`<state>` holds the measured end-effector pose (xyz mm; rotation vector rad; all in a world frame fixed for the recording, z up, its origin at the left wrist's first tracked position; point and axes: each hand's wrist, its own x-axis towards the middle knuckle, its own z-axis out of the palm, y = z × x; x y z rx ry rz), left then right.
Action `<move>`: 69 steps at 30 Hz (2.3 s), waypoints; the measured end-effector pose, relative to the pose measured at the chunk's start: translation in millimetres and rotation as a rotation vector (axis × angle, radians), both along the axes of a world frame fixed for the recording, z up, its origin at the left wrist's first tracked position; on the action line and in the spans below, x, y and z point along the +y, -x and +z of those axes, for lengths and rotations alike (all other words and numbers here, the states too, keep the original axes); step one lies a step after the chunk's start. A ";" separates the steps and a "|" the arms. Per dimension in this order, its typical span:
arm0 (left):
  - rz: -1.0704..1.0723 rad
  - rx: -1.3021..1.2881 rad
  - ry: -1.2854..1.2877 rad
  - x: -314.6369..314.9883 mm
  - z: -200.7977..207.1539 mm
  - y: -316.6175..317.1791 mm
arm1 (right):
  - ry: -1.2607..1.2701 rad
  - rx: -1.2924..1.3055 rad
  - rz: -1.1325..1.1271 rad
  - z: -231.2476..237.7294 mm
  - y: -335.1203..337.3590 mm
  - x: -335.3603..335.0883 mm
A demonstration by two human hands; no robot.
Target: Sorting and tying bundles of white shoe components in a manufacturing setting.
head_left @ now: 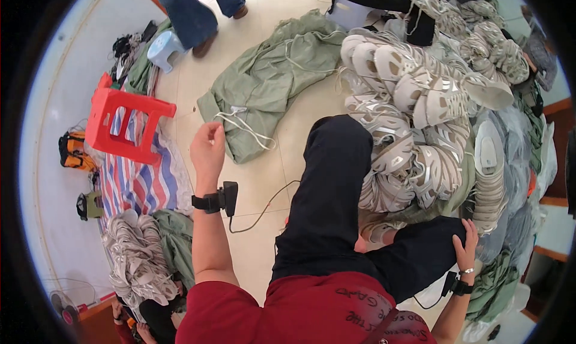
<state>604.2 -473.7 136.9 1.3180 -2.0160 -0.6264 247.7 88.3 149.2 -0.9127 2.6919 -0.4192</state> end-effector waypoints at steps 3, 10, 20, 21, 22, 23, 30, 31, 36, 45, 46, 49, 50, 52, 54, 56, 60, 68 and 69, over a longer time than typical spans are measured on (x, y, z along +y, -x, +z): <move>0.035 -0.150 -0.097 5.7 -63.9 -23.5 | -0.041 -0.032 0.027 3.5 2.5 -13.5; -0.155 -0.217 -0.457 62.3 -141.0 9.2 | -0.088 -0.045 0.067 -0.9 17.8 -20.0; -0.388 -0.281 -0.637 87.2 -159.4 58.9 | -0.105 -0.081 0.036 -4.2 23.6 -23.9; -0.399 -0.282 -0.636 85.6 -166.9 61.2 | -0.114 -0.089 0.028 -2.9 22.5 -24.3; -0.392 -0.258 -0.597 84.1 -178.2 62.3 | -0.122 -0.097 0.020 -1.4 21.4 -25.4; -0.388 -0.234 -0.554 80.8 -187.9 65.0 | -0.118 -0.095 0.006 -0.8 20.7 -27.2; -0.326 -0.130 -0.561 51.6 -265.0 73.6 | -0.117 -0.086 -0.029 0.7 18.5 -26.4; -0.280 -0.152 -0.576 47.8 -274.2 72.6 | -0.125 -0.077 -0.033 0.8 17.5 -29.2; -0.171 -0.227 -0.664 41.8 -299.2 73.6 | -0.116 -0.025 -0.079 2.6 13.6 -32.4; -0.062 -0.342 -0.674 54.3 -318.5 38.7 | -0.039 -0.012 -0.156 3.7 8.4 -31.3; -0.045 -0.362 -0.677 57.7 -318.5 37.0 | -0.053 -0.015 -0.158 1.0 7.2 -28.7; -0.012 -0.364 -0.714 60.1 -320.5 24.1 | -0.060 -0.017 -0.158 -0.1 6.1 -30.2; -0.007 -0.353 -0.716 59.2 -321.9 20.4 | -0.064 -0.027 -0.150 0.0 5.5 -30.8; -0.005 -0.357 -0.711 53.7 -327.0 23.1 | -0.054 -0.017 -0.154 -1.0 6.0 -27.6; 0.010 -0.358 -0.700 44.2 -333.4 20.6 | -0.047 -0.022 -0.149 -1.4 5.9 -26.7; 0.024 -0.316 -0.661 35.9 -339.1 22.8 | -0.046 -0.012 -0.164 -0.5 6.8 -28.2; 0.069 -0.215 -0.742 15.7 -350.5 20.9 | -0.059 -0.015 -0.157 4.2 8.1 -31.8; 0.214 0.025 -1.072 -12.1 -350.5 46.4 | -0.091 0.012 -0.182 18.1 0.9 -32.7; 0.261 0.057 -1.066 -17.6 -347.6 43.7 | -0.080 0.017 -0.173 16.7 1.1 -32.7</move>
